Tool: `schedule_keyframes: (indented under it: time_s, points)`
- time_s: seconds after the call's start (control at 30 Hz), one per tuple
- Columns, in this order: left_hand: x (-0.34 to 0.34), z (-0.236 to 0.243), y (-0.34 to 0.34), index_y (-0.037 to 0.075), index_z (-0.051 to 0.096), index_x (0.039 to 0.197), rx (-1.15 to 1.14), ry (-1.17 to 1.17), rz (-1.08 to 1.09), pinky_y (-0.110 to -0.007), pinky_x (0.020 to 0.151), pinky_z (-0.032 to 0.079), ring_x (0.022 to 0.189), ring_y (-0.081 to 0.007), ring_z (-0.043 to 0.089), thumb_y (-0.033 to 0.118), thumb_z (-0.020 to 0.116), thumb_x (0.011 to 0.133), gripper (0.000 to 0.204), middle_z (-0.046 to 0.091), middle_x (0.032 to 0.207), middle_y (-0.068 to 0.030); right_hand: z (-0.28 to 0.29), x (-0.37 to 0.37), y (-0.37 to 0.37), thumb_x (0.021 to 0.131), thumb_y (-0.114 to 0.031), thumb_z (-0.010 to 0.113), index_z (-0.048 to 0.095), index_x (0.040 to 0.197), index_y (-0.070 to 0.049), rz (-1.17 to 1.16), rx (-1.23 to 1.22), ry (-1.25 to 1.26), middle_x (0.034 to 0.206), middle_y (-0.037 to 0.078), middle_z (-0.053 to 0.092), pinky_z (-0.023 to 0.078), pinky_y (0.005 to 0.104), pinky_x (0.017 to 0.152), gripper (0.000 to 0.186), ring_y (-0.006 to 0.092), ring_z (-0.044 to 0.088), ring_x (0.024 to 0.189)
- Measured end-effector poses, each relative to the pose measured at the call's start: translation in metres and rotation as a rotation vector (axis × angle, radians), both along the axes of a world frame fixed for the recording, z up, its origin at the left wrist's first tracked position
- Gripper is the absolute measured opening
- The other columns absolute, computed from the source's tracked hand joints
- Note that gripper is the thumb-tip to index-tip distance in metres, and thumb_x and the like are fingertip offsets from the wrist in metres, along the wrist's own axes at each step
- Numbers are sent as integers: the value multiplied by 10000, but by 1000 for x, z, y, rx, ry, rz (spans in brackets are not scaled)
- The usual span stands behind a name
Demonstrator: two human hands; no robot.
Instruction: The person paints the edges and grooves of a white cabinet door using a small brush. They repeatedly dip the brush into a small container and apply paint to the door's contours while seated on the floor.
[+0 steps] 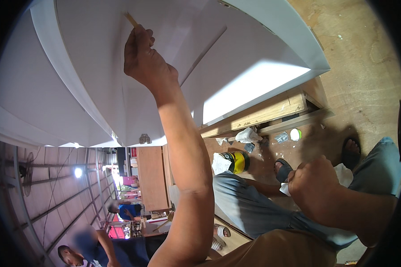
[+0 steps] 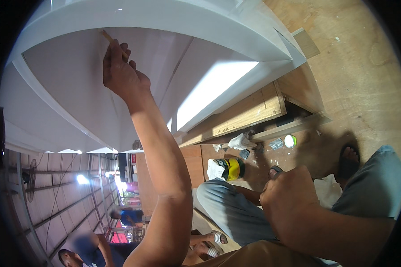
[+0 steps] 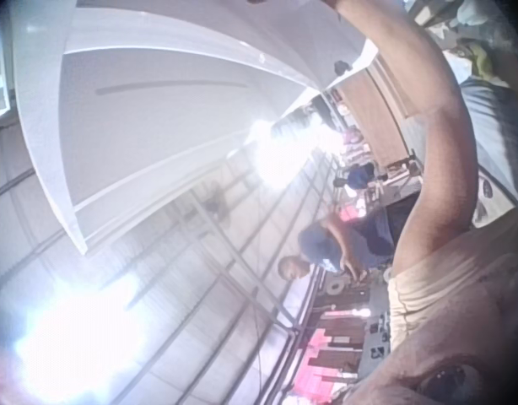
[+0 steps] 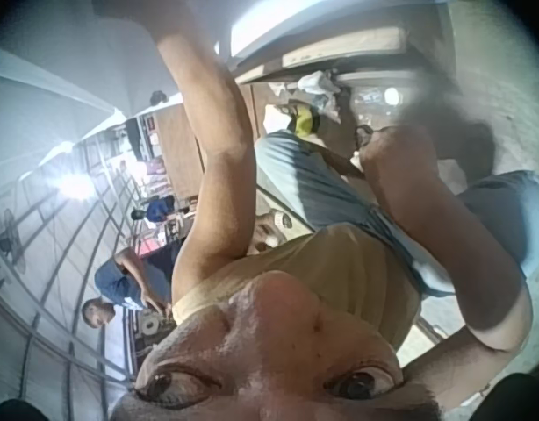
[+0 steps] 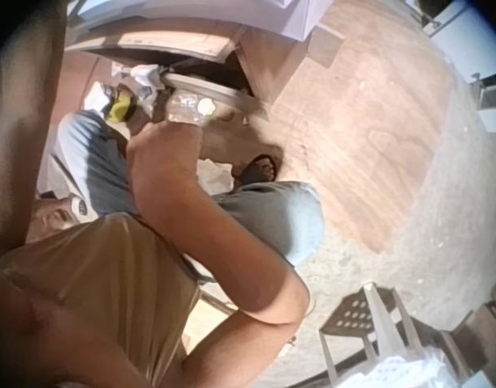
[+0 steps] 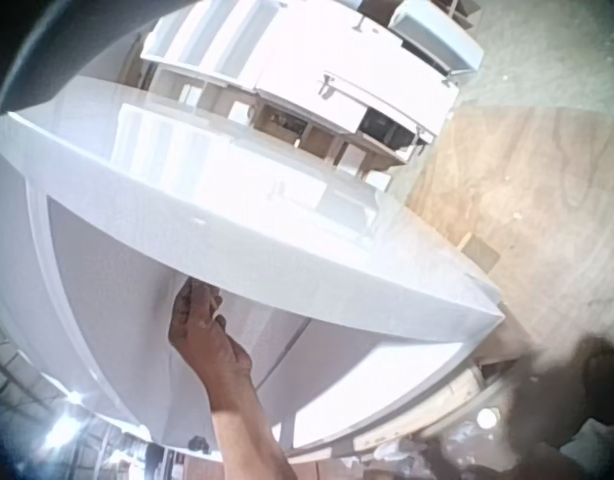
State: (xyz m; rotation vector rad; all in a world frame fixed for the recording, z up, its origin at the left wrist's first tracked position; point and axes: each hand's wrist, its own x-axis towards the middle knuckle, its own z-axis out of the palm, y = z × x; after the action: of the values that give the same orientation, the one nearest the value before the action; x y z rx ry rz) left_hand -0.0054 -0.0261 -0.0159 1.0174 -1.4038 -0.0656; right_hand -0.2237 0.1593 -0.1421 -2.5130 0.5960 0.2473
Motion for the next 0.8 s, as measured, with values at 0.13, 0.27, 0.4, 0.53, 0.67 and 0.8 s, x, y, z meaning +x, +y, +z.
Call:
schedule_keyframes:
  time_s: [0.13, 0.27, 0.4, 0.53, 0.67, 0.8]
  points:
    - [18, 0, 9, -52, 660, 947, 13, -2, 127, -264, 682, 407, 699, -117, 505, 110, 635, 870, 181, 594, 733, -47, 0, 4, -4, 817, -162, 593, 671, 1006, -130, 18, 20, 6, 911, -3, 662, 437, 319, 680, 207, 146, 639, 901]
    - [35, -2, 17, -52, 662, 944, 9, 7, 156, -266, 687, 405, 705, -120, 502, 102, 636, 858, 178, 594, 731, -49, -3, 4, -2, 820, -154, 590, 675, 994, -121, 13, 25, 24, 906, -2, 664, 432, 316, 678, 197, 149, 641, 894]
    - [48, -3, 28, -43, 663, 944, 23, -32, 197, -246, 655, 387, 700, -111, 519, 96, 653, 830, 180, 608, 737, -49, -8, 6, 2, 828, -163, 586, 670, 1000, -107, -15, 3, -10, 902, 0, 665, 432, 314, 677, 199, 144, 645, 883]
    - [27, -3, 18, -40, 667, 930, -28, -86, 40, -234, 644, 402, 697, -107, 547, 74, 661, 808, 167, 630, 754, -50, -2, 3, 5, 836, -168, 581, 660, 1017, -98, -25, -6, 44, 888, 0, 670, 433, 311, 674, 210, 140, 648, 874]
    - [21, 9, 14, -48, 673, 905, -78, -170, 94, -236, 675, 435, 702, -108, 559, 42, 656, 794, 143, 642, 761, -51, 0, 12, -4, 833, -168, 583, 660, 1012, -98, 44, -3, -27, 878, -7, 675, 437, 309, 663, 207, 137, 651, 867]
    - [14, 11, 10, -48, 673, 889, -79, -165, 110, -241, 674, 430, 698, -115, 555, 51, 645, 801, 136, 634, 747, -57, -1, 9, -2, 835, -168, 583, 664, 1003, -102, 24, -6, -16, 891, 0, 672, 440, 307, 648, 198, 132, 651, 873]
